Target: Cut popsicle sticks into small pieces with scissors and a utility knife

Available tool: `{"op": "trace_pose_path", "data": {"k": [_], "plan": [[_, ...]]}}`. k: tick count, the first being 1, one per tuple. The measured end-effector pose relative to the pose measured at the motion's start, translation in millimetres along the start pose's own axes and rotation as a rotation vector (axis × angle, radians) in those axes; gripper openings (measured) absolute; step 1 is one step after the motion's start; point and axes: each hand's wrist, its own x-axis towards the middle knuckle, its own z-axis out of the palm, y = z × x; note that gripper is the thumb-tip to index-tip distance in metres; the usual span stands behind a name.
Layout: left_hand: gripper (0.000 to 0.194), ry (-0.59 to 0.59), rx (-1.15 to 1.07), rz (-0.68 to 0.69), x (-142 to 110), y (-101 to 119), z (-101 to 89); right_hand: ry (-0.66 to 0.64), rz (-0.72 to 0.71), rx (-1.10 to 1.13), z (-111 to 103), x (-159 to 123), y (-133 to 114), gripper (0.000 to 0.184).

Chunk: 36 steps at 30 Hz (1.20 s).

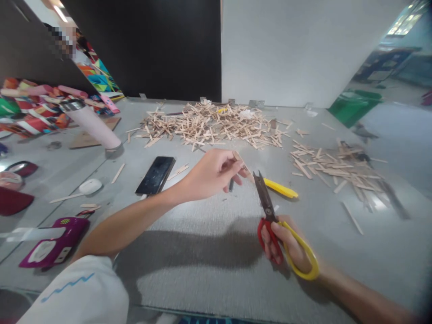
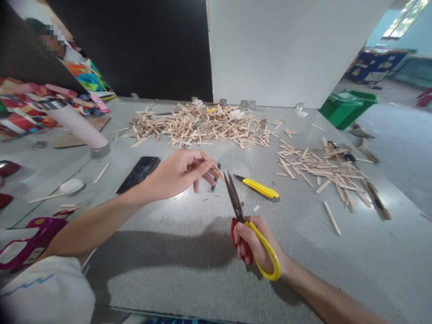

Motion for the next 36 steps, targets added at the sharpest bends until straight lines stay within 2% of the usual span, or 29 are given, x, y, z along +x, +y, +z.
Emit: {"op": "trace_pose_path", "data": {"k": [7, 16, 27, 36], "plan": [[0.028, -0.009, 0.028, -0.031, -3, 4, 2.9, -0.043, 0.001, -0.033, 3, -3, -5, 0.075], [0.027, -0.007, 0.035, -0.036, -7, 10, 7.1, -0.022, 0.05, -0.05, 3, -5, -5, 0.073], [0.032, 0.027, 0.202, 0.071, -10, 7, 12.7, 0.017, 0.094, -0.095, 7, -5, -9, 0.075], [0.031, 0.017, 0.19, 0.076, -8, 6, 9.7, 0.013, 0.101, -0.116, 7, -4, -14, 0.074]]}}
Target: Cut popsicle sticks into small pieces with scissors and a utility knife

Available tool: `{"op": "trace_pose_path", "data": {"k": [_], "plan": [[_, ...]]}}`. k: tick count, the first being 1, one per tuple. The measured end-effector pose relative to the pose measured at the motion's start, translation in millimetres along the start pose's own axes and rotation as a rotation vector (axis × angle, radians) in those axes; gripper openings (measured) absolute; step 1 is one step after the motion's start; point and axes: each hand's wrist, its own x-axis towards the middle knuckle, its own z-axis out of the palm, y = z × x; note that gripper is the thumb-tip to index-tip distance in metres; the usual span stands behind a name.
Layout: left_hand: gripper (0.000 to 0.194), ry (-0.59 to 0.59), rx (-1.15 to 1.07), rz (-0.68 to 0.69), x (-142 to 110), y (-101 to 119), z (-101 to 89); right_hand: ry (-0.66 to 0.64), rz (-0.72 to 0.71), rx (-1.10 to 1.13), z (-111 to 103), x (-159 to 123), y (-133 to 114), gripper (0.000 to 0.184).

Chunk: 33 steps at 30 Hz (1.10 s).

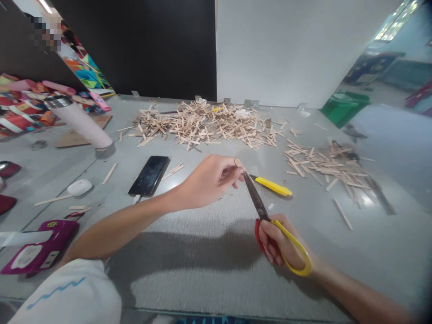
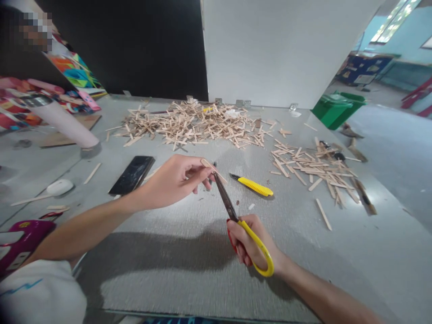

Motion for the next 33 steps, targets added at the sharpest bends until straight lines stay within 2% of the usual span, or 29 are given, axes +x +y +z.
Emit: {"op": "trace_pose_path", "data": {"k": [11, 18, 24, 33], "plan": [[0.026, 0.006, 0.008, 0.081, 0, -1, -1.5, -0.013, -0.056, -0.104, 3, -2, -5, 0.083], [0.029, 0.054, -0.029, 0.018, -4, 8, -0.6, -0.027, -0.052, 0.003, 6, -3, -4, 0.072], [0.028, 0.112, 0.085, 0.116, -9, 10, 3.7, -0.04, -0.023, 0.026, 8, -6, -2, 0.07], [0.025, 0.142, 0.269, 0.171, -11, 4, 8.2, -0.044, 0.025, 0.035, 9, -7, -14, 0.062]]}}
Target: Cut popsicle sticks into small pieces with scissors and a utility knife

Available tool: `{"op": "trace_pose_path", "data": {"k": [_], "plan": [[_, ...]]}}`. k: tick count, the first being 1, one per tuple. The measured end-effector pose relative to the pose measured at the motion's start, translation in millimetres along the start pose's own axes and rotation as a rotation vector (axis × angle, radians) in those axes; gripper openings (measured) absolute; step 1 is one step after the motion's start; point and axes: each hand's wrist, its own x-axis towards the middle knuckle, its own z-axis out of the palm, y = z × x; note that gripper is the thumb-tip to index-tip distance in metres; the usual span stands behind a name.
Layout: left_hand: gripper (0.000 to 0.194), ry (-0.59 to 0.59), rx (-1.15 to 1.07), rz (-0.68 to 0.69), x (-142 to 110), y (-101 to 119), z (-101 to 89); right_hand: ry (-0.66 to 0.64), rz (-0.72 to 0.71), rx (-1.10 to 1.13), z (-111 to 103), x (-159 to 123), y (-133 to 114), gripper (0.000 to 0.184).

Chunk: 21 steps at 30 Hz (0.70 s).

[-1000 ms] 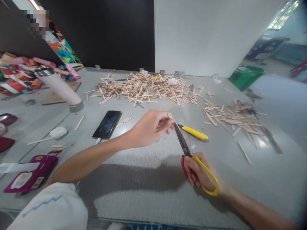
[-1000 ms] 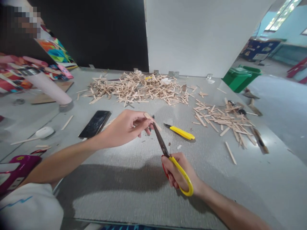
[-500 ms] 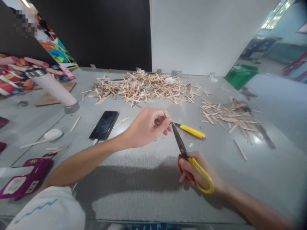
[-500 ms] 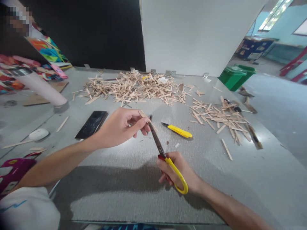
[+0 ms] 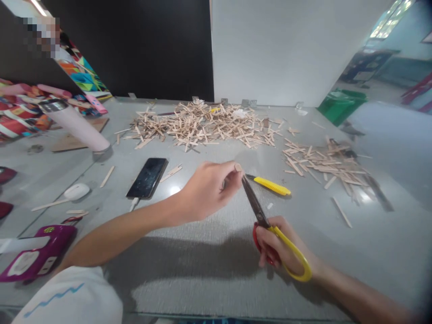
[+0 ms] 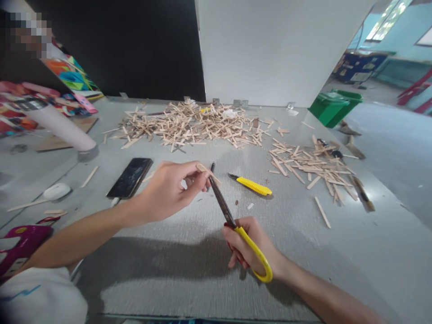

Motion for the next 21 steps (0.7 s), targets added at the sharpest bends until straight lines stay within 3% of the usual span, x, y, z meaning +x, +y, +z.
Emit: {"op": "trace_pose_path", "data": {"k": [10, 21], "plan": [[0.027, -0.038, -0.006, 0.002, 2.3, -5.4, 1.6, 0.107, 0.014, -0.039, 3.5, 2.3, 6.1, 0.068], [0.03, -0.093, -0.115, -0.028, 3.9, -7.5, -0.6, 0.111, -0.028, -0.12, 1.1, 2.7, 8.3, 0.076]]}}
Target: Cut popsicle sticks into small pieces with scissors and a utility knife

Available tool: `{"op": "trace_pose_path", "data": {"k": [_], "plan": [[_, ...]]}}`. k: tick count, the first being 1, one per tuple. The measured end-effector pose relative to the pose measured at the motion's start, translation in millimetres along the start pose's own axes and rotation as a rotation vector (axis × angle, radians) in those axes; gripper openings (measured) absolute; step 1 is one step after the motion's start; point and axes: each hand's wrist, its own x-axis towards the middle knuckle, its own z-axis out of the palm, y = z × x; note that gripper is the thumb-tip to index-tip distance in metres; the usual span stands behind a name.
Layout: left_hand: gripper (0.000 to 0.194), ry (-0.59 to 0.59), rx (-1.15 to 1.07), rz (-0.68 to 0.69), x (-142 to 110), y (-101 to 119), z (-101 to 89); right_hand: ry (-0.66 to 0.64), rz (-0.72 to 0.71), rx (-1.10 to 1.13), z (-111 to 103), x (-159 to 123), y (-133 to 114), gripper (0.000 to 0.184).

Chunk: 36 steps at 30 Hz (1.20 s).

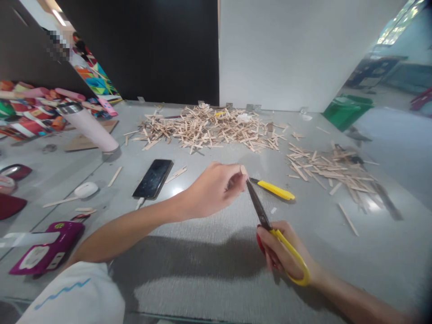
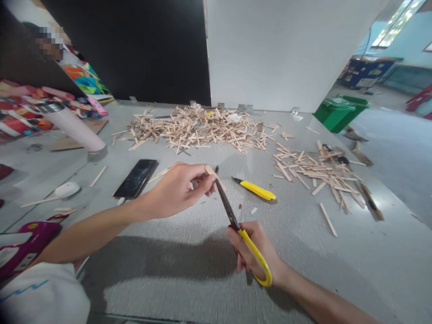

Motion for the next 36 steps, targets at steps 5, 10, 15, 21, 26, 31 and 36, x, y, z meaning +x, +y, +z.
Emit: {"op": "trace_pose_path", "data": {"k": [5, 10, 15, 21, 26, 31, 36], "plan": [[0.025, -0.011, 0.029, 0.037, 0, 1, -3.3, -0.049, -0.014, -0.01, -2, -1, 3, 0.082], [0.026, -0.008, 0.059, 0.056, 0, 5, -6.8, -0.062, -0.038, 0.002, -5, 0, 5, 0.083], [0.036, -0.025, 0.05, 0.037, 2, 5, -5.0, -0.066, -0.028, 0.033, -5, 0, 7, 0.084], [0.039, -0.023, -0.141, -0.012, 3, 5, 2.3, -0.086, -0.04, 0.031, -5, -3, 5, 0.084], [0.039, -0.07, -0.156, -0.005, 3, 2, -0.6, -0.103, -0.041, 0.033, -5, -3, 0, 0.084], [0.038, -0.111, -0.125, 0.006, 2, 2, -7.0, -0.113, -0.02, 0.036, -5, -3, -3, 0.084], [0.037, -0.135, -0.062, 0.05, 3, -1, -9.7, -0.115, -0.012, 0.031, -5, -2, 4, 0.085]]}}
